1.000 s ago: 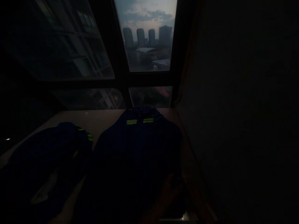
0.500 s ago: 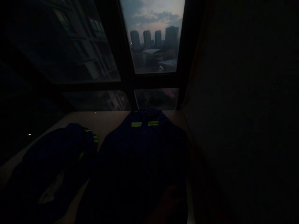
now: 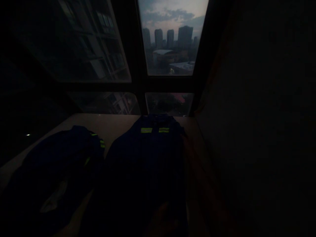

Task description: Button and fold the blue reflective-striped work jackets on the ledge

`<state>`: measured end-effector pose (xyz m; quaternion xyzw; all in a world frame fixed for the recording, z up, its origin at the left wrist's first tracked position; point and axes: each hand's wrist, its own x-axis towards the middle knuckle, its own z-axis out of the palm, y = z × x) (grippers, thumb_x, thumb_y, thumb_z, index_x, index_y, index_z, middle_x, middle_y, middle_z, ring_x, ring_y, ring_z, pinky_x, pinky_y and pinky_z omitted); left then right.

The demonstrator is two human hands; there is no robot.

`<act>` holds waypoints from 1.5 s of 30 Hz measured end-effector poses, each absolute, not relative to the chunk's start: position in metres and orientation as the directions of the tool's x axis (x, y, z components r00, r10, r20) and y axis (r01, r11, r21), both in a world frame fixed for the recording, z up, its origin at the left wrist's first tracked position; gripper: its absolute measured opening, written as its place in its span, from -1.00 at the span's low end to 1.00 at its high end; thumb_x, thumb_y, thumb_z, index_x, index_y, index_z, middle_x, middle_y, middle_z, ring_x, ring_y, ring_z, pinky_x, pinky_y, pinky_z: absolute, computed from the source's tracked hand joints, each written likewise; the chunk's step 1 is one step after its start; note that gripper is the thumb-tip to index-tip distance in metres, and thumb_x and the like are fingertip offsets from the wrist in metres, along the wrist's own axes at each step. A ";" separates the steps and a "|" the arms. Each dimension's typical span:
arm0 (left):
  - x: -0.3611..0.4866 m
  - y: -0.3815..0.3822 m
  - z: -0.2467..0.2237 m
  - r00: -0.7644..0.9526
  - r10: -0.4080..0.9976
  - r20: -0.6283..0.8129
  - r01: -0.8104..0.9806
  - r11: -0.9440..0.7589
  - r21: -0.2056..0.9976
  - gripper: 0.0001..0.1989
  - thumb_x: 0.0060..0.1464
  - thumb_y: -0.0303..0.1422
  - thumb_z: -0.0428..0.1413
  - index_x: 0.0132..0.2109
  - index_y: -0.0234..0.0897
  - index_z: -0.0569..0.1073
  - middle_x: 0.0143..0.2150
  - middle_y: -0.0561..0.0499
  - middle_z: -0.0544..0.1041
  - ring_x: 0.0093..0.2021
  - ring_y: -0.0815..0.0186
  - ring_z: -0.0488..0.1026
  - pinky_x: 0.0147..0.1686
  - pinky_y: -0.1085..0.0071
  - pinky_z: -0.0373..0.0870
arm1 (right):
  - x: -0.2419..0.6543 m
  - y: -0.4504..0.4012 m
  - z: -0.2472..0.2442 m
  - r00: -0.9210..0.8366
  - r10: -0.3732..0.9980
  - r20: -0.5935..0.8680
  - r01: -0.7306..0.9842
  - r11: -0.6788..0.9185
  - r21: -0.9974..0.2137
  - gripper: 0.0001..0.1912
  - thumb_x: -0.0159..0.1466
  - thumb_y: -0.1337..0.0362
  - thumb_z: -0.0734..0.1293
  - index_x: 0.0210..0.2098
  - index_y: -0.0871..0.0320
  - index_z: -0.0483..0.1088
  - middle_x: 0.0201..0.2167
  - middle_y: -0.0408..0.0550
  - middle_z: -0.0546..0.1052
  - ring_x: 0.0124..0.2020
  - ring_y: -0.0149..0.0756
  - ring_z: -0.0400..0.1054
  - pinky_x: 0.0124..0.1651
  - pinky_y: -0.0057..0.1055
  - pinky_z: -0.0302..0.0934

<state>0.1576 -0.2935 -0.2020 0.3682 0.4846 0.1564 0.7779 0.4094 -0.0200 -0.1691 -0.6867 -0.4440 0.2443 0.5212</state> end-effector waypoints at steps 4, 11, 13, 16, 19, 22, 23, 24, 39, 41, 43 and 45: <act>0.109 -0.297 -0.215 0.240 0.669 -0.704 0.200 0.675 0.710 -0.12 -0.21 -0.11 0.33 0.27 -0.29 0.31 0.35 -0.23 0.27 0.36 -0.11 0.14 0.29 0.09 0.17 | 0.351 -0.025 -0.198 0.466 0.881 0.085 0.426 -0.139 -0.894 -0.51 0.23 0.19 0.27 0.12 0.24 0.37 0.01 0.13 0.54 -0.05 -0.18 0.46 -0.03 -0.30 0.34; 0.072 -0.294 -0.236 0.122 0.705 -0.699 0.328 0.636 0.698 -0.04 -0.14 -0.22 0.26 0.37 -0.42 0.10 0.40 -0.34 0.13 0.38 -0.02 0.13 0.26 0.20 0.21 | 0.261 -0.022 -0.242 0.249 0.968 0.011 0.656 -0.160 -0.738 -0.68 0.15 0.35 0.34 -0.10 0.29 0.49 -0.12 0.21 0.56 -0.03 -0.12 0.42 0.08 -0.28 0.25; 0.072 -0.295 -0.238 0.157 0.735 -0.659 0.419 0.555 0.719 -0.10 -0.07 -0.26 0.20 0.38 -0.44 0.09 0.40 -0.34 0.14 0.36 0.01 0.17 0.26 0.23 0.20 | 0.258 -0.031 -0.252 0.198 0.980 0.034 0.708 -0.119 -0.696 -0.64 0.17 0.42 0.28 -0.05 0.33 0.47 -0.06 0.28 0.53 0.03 -0.09 0.39 0.15 -0.21 0.20; 0.075 -0.298 -0.236 0.169 0.782 -0.600 0.600 0.401 0.692 -0.22 0.03 -0.31 0.10 0.38 -0.42 0.13 0.37 -0.28 0.22 0.36 0.04 0.18 0.33 0.20 0.06 | 0.264 -0.047 -0.263 0.098 0.991 0.093 0.758 -0.014 -0.652 -0.54 0.21 0.51 0.15 0.05 0.30 0.43 0.01 0.27 0.50 0.08 -0.13 0.37 0.22 -0.19 0.16; 0.082 -0.300 -0.233 0.160 0.817 -0.554 0.662 0.328 0.674 -0.22 0.08 -0.37 0.03 0.42 -0.38 0.02 0.41 -0.21 0.15 0.39 0.10 0.13 0.36 0.19 -0.02 | 0.274 -0.067 -0.271 0.001 0.988 0.156 0.781 0.097 -0.617 -0.48 0.22 0.50 0.10 0.13 0.23 0.38 0.10 0.16 0.47 0.15 -0.19 0.32 0.26 -0.19 0.16; 0.091 -0.302 -0.233 0.221 0.800 -0.558 0.683 0.281 0.674 -0.23 0.05 -0.40 0.04 0.41 -0.36 0.07 0.44 -0.17 0.08 0.42 0.12 0.03 0.39 0.22 -0.11 | 0.285 -0.087 -0.279 -0.055 0.978 0.203 0.794 0.166 -0.585 -0.46 0.22 0.47 0.11 0.16 0.25 0.36 0.18 0.16 0.41 0.25 -0.15 0.23 0.31 -0.09 0.11; 0.095 -0.302 -0.234 0.237 0.774 -0.587 0.697 0.285 0.658 -0.23 0.03 -0.41 0.06 0.40 -0.35 0.10 0.44 -0.16 0.08 0.43 0.11 0.02 0.39 0.20 -0.13 | 0.289 -0.093 -0.281 -0.066 0.974 0.217 0.798 0.182 -0.575 -0.46 0.23 0.46 0.10 0.17 0.26 0.35 0.20 0.17 0.39 0.26 -0.14 0.21 0.32 -0.06 0.10; 0.100 -0.303 -0.235 0.254 0.743 -0.619 0.709 0.292 0.642 -0.22 0.02 -0.41 0.07 0.40 -0.35 0.12 0.44 -0.16 0.09 0.43 0.09 0.01 0.40 0.18 -0.13 | 0.294 -0.098 -0.284 -0.076 0.969 0.234 0.805 0.198 -0.560 -0.46 0.24 0.45 0.09 0.17 0.26 0.35 0.21 0.18 0.38 0.27 -0.13 0.20 0.32 -0.04 0.09; 0.019 -0.306 -0.222 0.016 0.925 -0.379 0.669 0.272 0.691 -0.49 0.14 -0.15 -0.07 0.14 -0.25 0.49 0.25 -0.13 0.42 0.30 0.07 0.28 0.31 0.15 0.16 | 0.375 -0.112 -0.270 0.110 0.982 0.156 0.728 0.027 -0.685 -0.52 0.30 0.23 0.11 0.12 0.22 0.40 0.14 0.16 0.44 0.18 -0.16 0.31 0.28 -0.13 0.17; -0.012 -0.306 -0.222 -0.118 0.918 -0.378 0.680 0.352 0.643 -0.47 0.14 -0.14 -0.12 0.12 -0.29 0.48 0.20 -0.15 0.47 0.24 0.07 0.35 0.28 0.13 0.22 | 0.365 -0.117 -0.261 0.190 0.969 0.156 0.720 -0.030 -0.693 -0.51 0.30 0.21 0.10 0.12 0.22 0.40 0.13 0.18 0.45 0.17 -0.11 0.32 0.26 -0.08 0.18; -0.033 -0.308 -0.222 -0.188 0.906 -0.379 0.703 0.393 0.592 -0.49 0.11 -0.14 -0.10 0.07 -0.27 0.49 0.15 -0.15 0.51 0.19 0.05 0.41 0.25 0.12 0.25 | 0.341 -0.134 -0.254 0.286 0.941 0.180 0.714 -0.084 -0.695 -0.50 0.33 0.18 0.08 0.12 0.24 0.39 0.12 0.22 0.45 0.15 -0.06 0.34 0.23 -0.04 0.21; -0.041 -0.311 -0.222 -0.197 0.912 -0.361 0.744 0.379 0.550 -0.53 0.09 -0.13 -0.07 0.02 -0.24 0.51 0.12 -0.15 0.53 0.15 0.03 0.43 0.23 0.10 0.26 | 0.304 -0.168 -0.252 0.297 0.935 0.192 0.711 -0.082 -0.699 -0.52 0.35 0.15 0.08 0.10 0.22 0.41 0.07 0.21 0.48 0.09 -0.06 0.39 0.16 -0.06 0.28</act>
